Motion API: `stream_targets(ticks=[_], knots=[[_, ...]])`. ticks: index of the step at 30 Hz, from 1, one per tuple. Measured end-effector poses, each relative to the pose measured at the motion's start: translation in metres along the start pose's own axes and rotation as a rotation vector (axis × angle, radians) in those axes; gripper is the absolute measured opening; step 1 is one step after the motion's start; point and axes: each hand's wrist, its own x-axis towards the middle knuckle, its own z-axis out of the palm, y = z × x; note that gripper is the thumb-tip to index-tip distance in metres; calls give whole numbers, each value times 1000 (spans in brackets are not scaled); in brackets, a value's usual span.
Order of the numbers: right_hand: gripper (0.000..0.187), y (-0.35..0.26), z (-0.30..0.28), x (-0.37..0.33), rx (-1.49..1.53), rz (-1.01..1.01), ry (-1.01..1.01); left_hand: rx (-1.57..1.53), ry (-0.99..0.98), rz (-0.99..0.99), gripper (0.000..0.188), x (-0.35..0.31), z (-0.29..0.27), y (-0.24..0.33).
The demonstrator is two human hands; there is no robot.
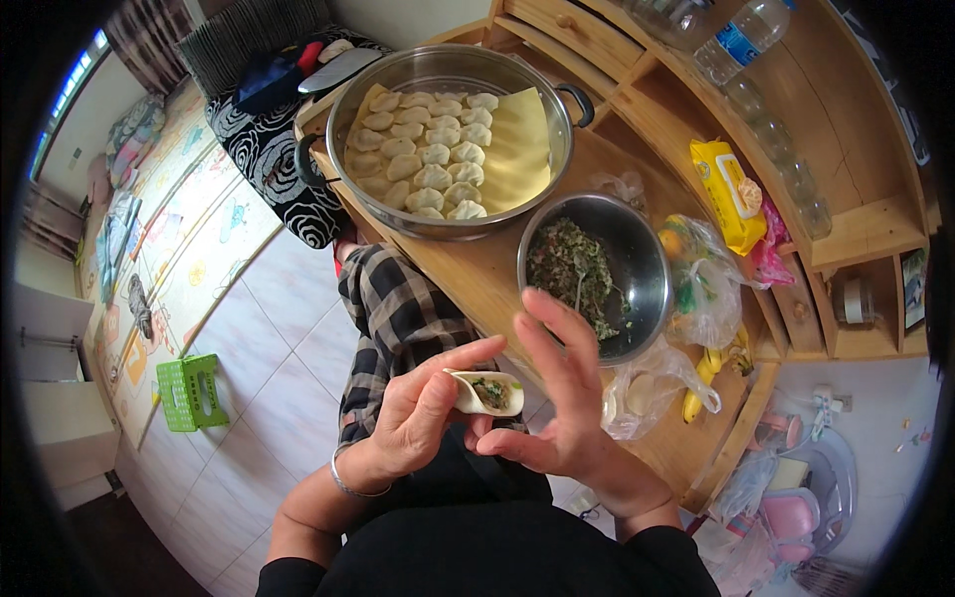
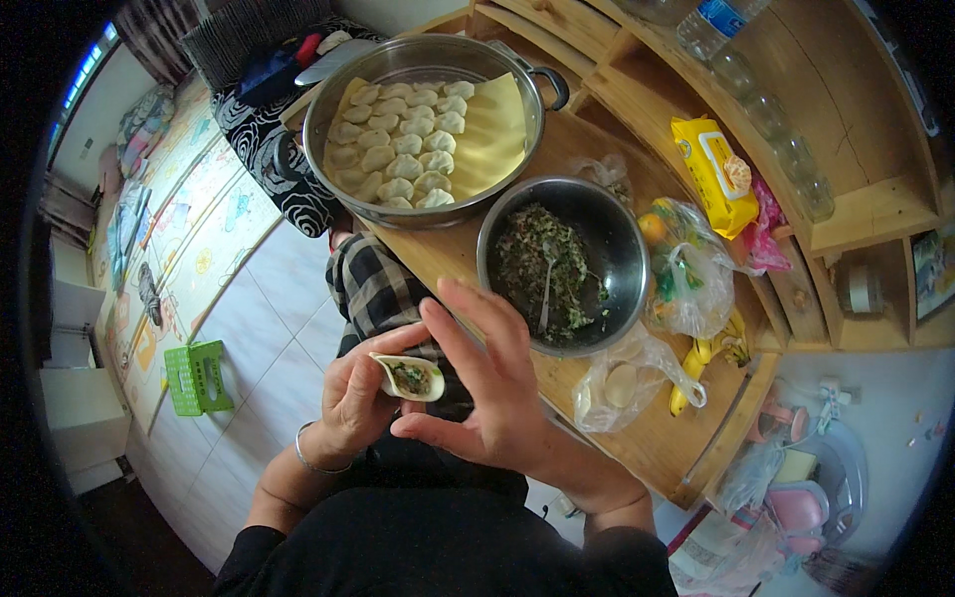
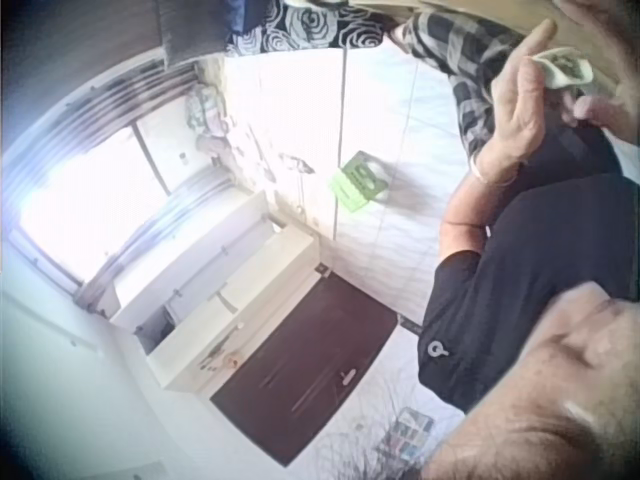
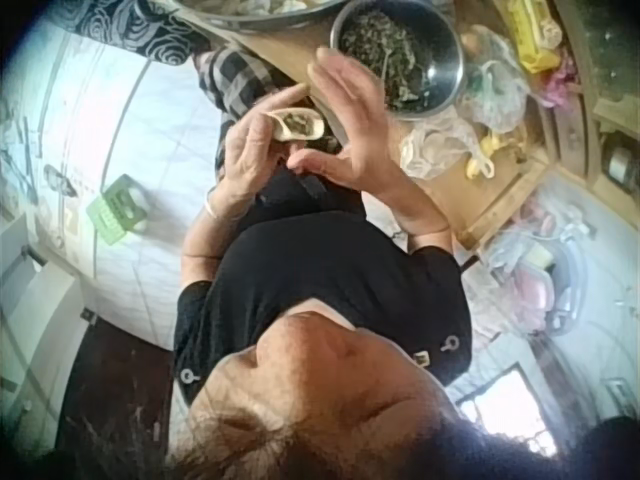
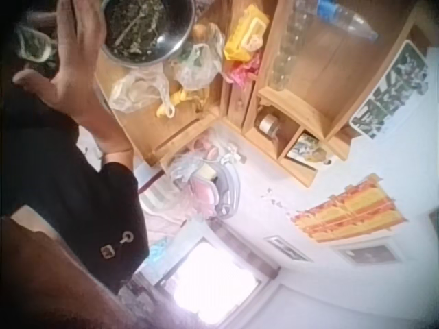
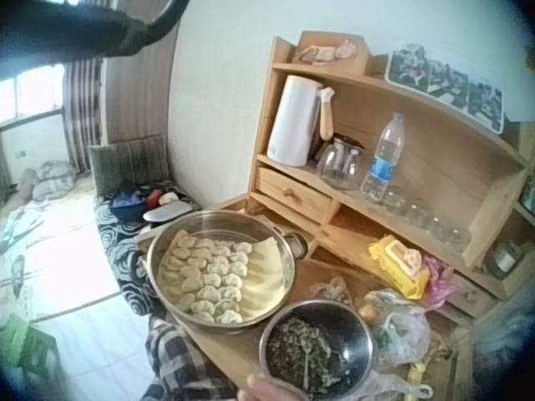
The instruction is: The person sits on the floor and repeatedly scoops a green vegetable filling from a metal bowl into round dough wrappers using a spoon. They fold and pleat the edges of each wrapper to seal the dumpling, then place the finished dumpling into a large metal steamer tray. The process is repeated continuously.
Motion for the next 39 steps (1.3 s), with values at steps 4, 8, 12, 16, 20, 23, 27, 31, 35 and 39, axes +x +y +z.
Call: stream_targets(ticks=[4, 8, 12, 16, 20, 23, 27, 31, 35, 39], knots=[[81, 6, 4, 9, -109, -61, -134, 76, -8, -90, 56, -3, 2, 5], [65, 5, 10, 10, 105, -29, -195, 186, 7, -69, 49, -3, 2, 5], [59, 6, 11, 10, 192, -21, -211, 303, -1, 30, 46, -1, 6, 9], [52, 2, 10, 12, 199, -31, -227, 405, -8, 140, 43, -3, 7, 11], [44, -1, 9, 14, 209, -38, -217, 415, 4, 274, 38, -3, 5, 3], [42, -2, 8, 14, 208, -64, -222, 484, 31, 317, 37, -3, 8, 3], [41, -2, 9, 14, 178, -88, -211, 526, 20, 333, 38, -6, 6, 2], [42, -4, 6, 15, 151, -89, -201, 500, -6, 355, 41, -3, 8, 9], [42, -2, 5, 14, 172, -95, -221, 468, -24, 336, 45, -3, 9, 10], [41, -1, 5, 15, 199, -100, -266, 509, -25, 365, 47, -3, 8, 9]])
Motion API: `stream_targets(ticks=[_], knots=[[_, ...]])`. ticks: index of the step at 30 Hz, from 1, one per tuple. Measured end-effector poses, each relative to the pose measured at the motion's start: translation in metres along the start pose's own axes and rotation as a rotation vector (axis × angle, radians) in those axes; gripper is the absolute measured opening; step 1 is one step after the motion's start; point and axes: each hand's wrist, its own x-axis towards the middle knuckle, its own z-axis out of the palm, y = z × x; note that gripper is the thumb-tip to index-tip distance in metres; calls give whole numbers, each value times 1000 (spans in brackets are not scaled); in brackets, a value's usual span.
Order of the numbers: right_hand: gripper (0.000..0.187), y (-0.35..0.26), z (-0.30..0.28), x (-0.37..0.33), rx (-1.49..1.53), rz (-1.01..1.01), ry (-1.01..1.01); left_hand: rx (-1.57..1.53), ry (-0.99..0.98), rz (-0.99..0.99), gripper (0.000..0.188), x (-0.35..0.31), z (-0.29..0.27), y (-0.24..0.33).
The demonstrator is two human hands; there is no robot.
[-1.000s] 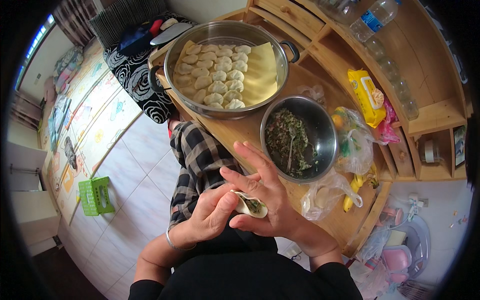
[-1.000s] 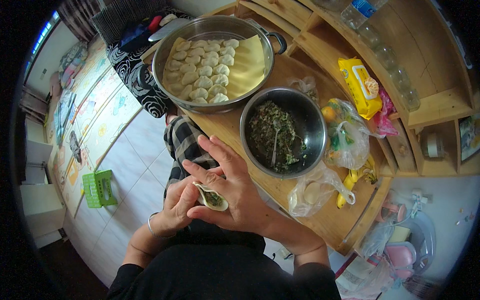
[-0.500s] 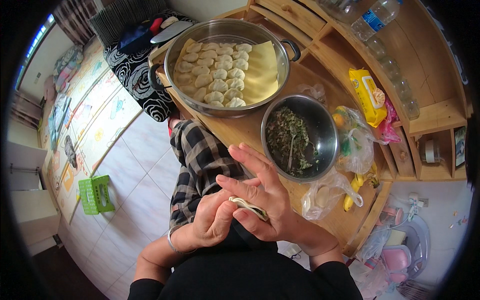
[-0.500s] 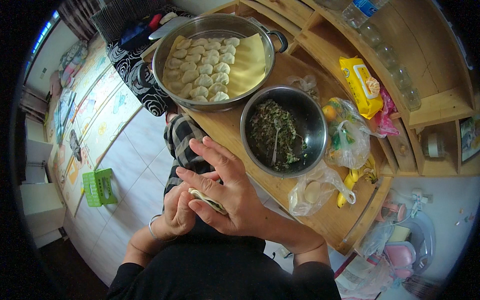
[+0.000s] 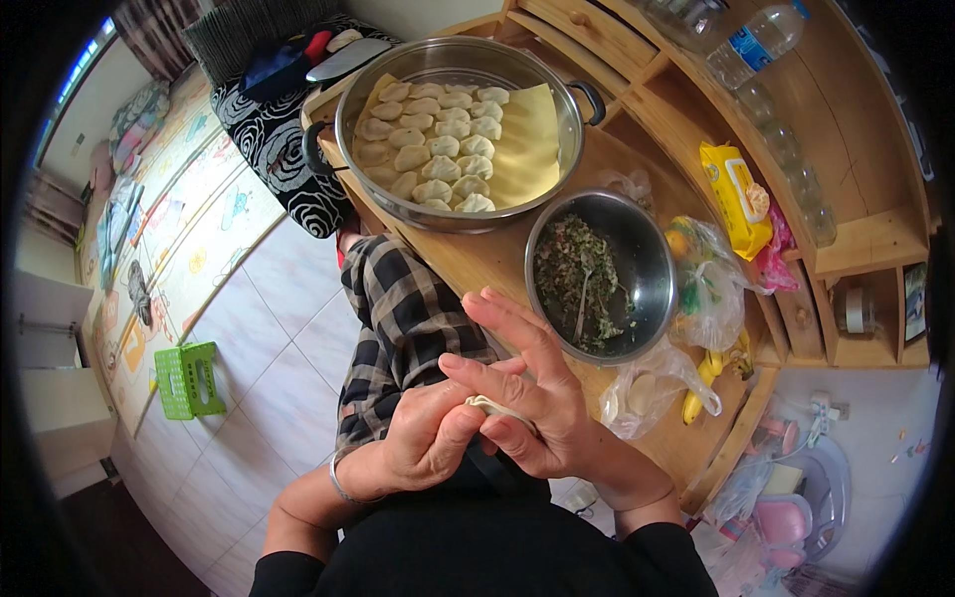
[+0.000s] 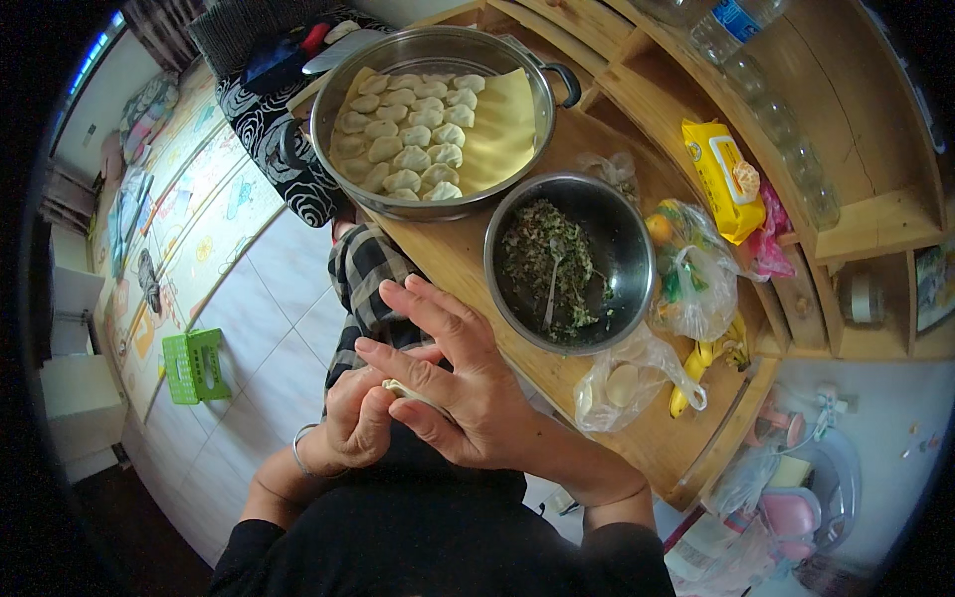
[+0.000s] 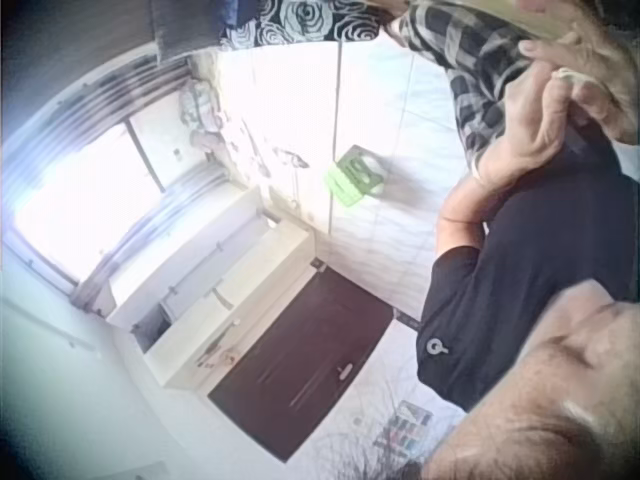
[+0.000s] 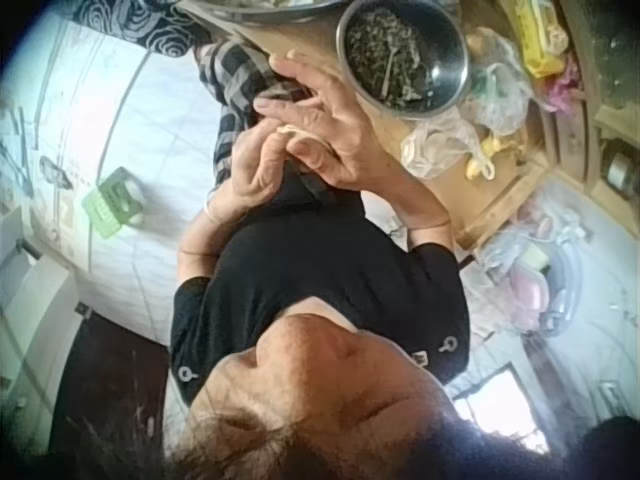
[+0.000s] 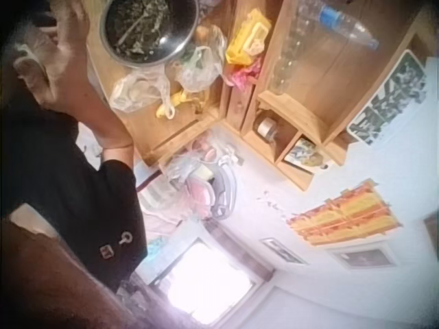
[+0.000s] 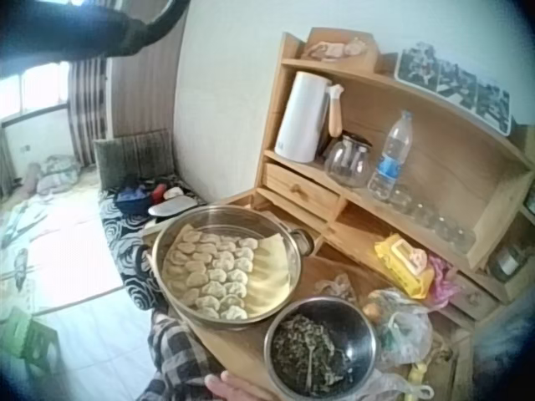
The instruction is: The person sits on the floor and repeatedly scoops a green vegetable filling from a metal bowl into round dough wrappers using a spoon. They fold and pleat the edges of each wrapper to seal the dumpling, then place the finished dumpling into a large metal steamer tray. The process is repeated continuously.
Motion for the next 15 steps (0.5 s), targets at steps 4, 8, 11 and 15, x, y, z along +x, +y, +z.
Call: stream_targets(ticks=[4, 8, 11, 15], knots=[[41, 1, 2, -1, 41, -5, 19, 28, 14, 38, 45, 1, 3, -2], [42, 0, 4, -4, 62, 0, 59, 112, 29, 108, 43, 4, 7, -5], [43, -1, 5, -6, 61, 10, 44, 81, -39, 55, 41, 2, 3, 1], [44, -4, 5, -8, 2, 16, 40, 101, -39, 73, 35, 5, 4, 5]])
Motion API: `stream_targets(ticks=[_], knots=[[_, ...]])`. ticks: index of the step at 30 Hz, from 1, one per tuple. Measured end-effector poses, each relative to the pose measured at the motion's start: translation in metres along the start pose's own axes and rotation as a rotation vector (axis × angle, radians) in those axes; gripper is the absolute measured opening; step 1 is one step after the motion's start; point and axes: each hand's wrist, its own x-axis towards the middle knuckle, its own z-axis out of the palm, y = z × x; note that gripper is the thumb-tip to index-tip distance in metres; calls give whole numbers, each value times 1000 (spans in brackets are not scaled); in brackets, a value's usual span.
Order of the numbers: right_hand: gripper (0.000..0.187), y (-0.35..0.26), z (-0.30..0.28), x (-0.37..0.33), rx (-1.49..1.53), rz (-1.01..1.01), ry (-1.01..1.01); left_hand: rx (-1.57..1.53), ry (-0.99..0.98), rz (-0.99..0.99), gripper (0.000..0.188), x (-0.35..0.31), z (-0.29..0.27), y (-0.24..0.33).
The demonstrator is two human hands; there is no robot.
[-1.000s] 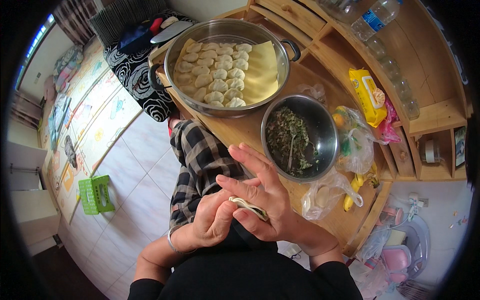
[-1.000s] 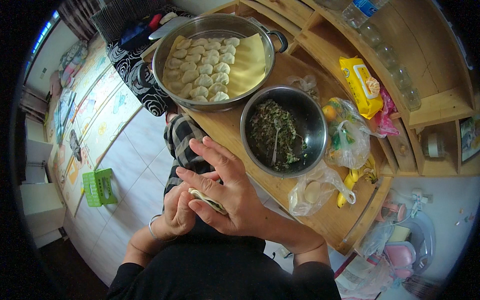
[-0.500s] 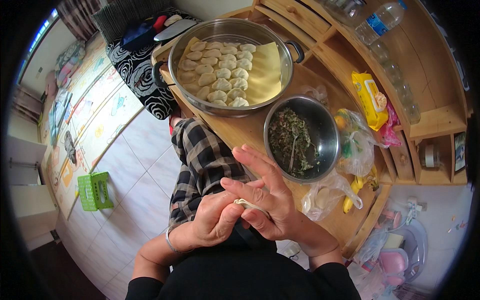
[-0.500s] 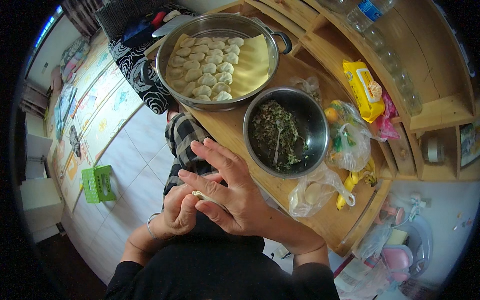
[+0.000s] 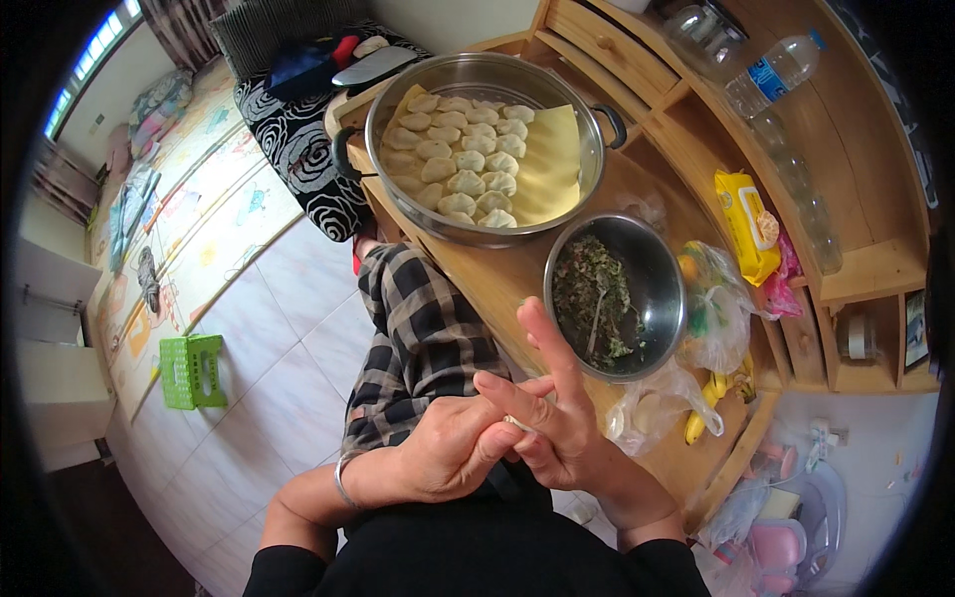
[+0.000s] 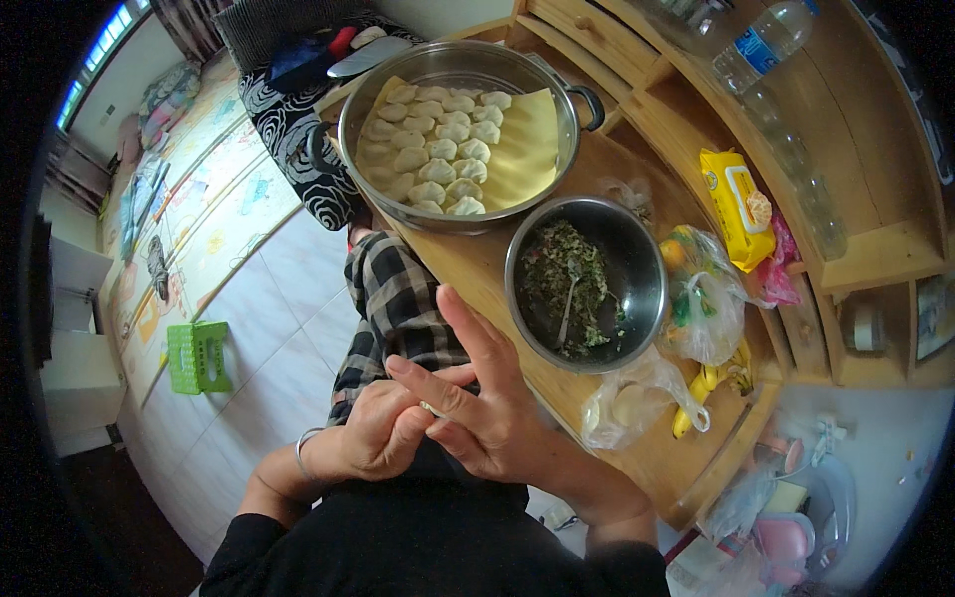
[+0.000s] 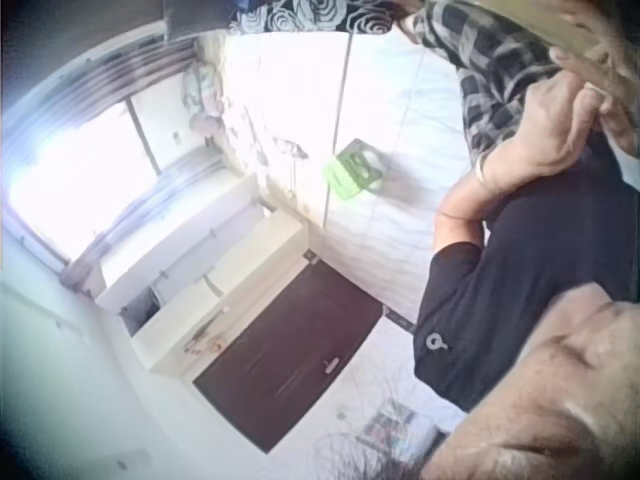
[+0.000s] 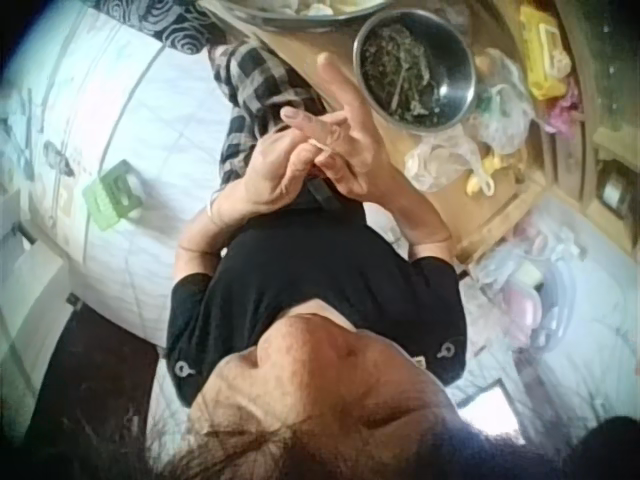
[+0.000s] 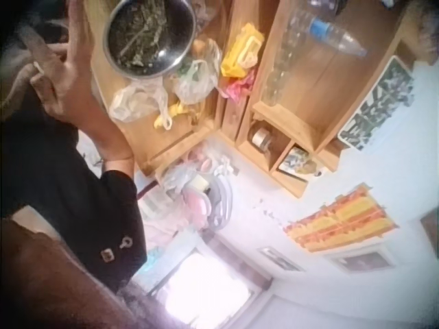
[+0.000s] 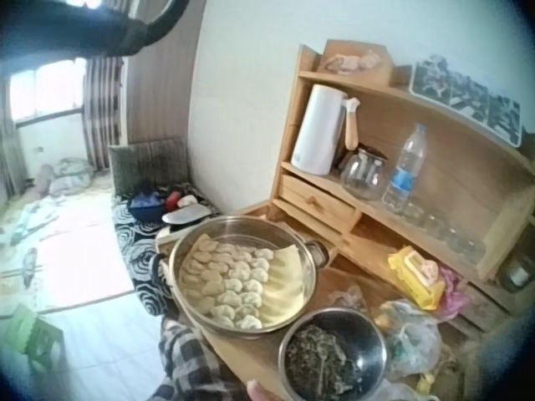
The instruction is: The person sits on the floor and repeatedly scoops a green vegetable filling from a metal bowl into round dough wrappers using a spoon. They fold and pleat the edges of each wrapper to seal the dumpling, then place the finished dumpling into a large metal steamer tray. The process is repeated continuously.
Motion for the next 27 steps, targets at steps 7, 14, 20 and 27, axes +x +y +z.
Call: stream_targets(ticks=[7, 14, 20, 27], knots=[[47, 3, -5, 3, -113, -105, -65, 94, -52, 60, 21, -10, -2, -6], [45, 3, 5, 3, -171, -297, -39, 451, -38, 413, 10, -5, -11, -9], [43, 0, 15, 8, -198, -423, 50, 494, 53, 562, 12, -9, -7, -18], [36, -3, 24, 17, -218, -435, 101, 633, 126, 599, 16, -13, -9, -19]])
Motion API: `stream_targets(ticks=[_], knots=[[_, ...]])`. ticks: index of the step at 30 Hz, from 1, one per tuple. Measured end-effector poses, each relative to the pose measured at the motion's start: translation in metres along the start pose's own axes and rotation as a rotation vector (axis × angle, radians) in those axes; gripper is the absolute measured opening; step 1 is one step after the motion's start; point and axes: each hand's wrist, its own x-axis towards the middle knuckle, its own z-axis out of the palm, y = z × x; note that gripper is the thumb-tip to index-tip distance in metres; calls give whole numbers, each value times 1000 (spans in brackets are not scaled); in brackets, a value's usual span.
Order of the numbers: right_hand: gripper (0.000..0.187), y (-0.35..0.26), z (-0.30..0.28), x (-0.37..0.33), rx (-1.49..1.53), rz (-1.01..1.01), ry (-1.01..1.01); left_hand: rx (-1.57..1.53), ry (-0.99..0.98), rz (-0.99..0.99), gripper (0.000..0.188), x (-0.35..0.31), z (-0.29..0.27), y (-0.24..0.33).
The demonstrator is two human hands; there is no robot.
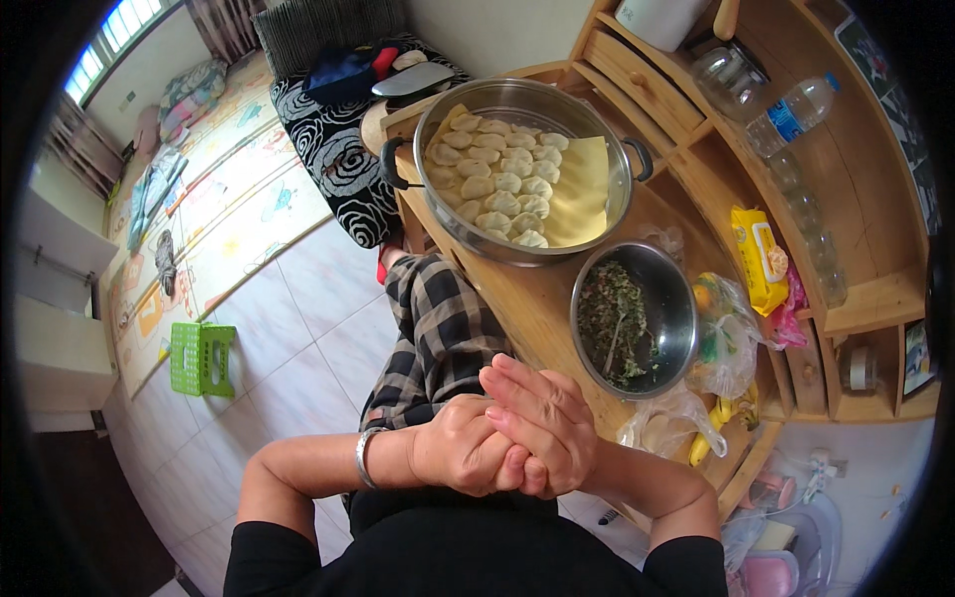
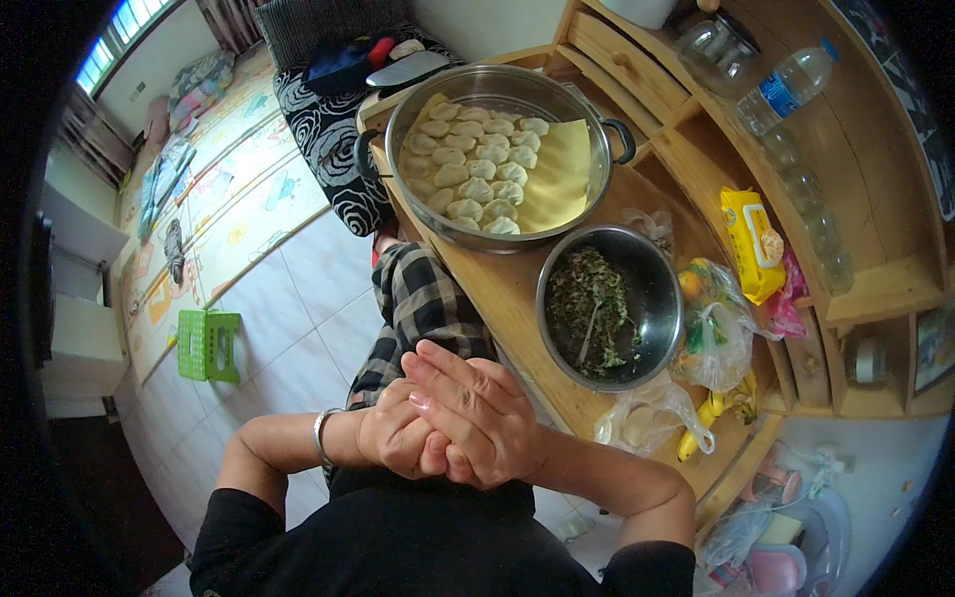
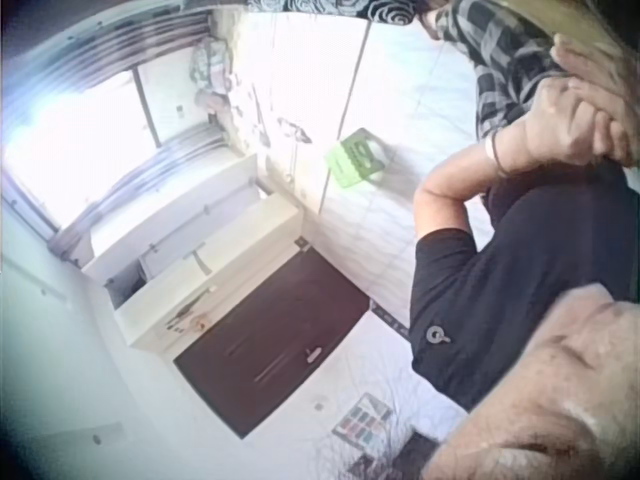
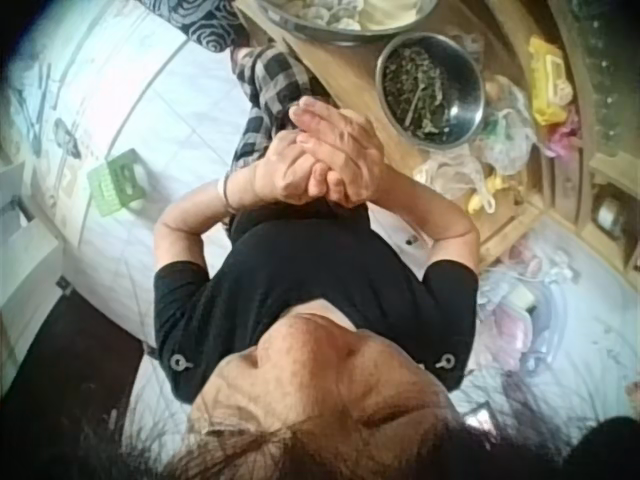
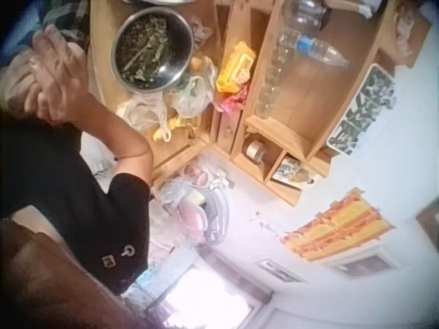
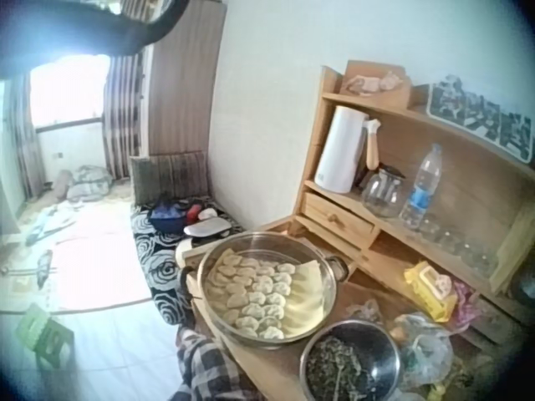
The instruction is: The person sits on the floor and repeatedly scoops a green vegetable filling from a metal bowl into round dough wrappers using a spoon. They fold and pleat the edges of each wrapper to seal the dumpling, then place the finished dumpling into a large metal steamer tray. The process is repeated continuously.
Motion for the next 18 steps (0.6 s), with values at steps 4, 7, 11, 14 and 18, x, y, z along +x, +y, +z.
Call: stream_targets(ticks=[4, 7, 11, 14, 18], knots=[[34, -4, 4, 1, 28, -4, -14, -34, 48, 18, 18, 0, -2, 1], [33, -4, 9, 3, 45, -3, -9, -135, 90, -19, 19, -9, 2, -1], [31, 4, 17, 1, 95, 34, -19, 1, 49, 4, 17, -9, -6, -8], [34, 17, 22, 3, 126, 50, -17, 46, -1, -92, 14, -13, -11, -11], [83, 26, 23, 11, 85, 236, -160, -510, -8, -665, 35, -12, -17, -15]])
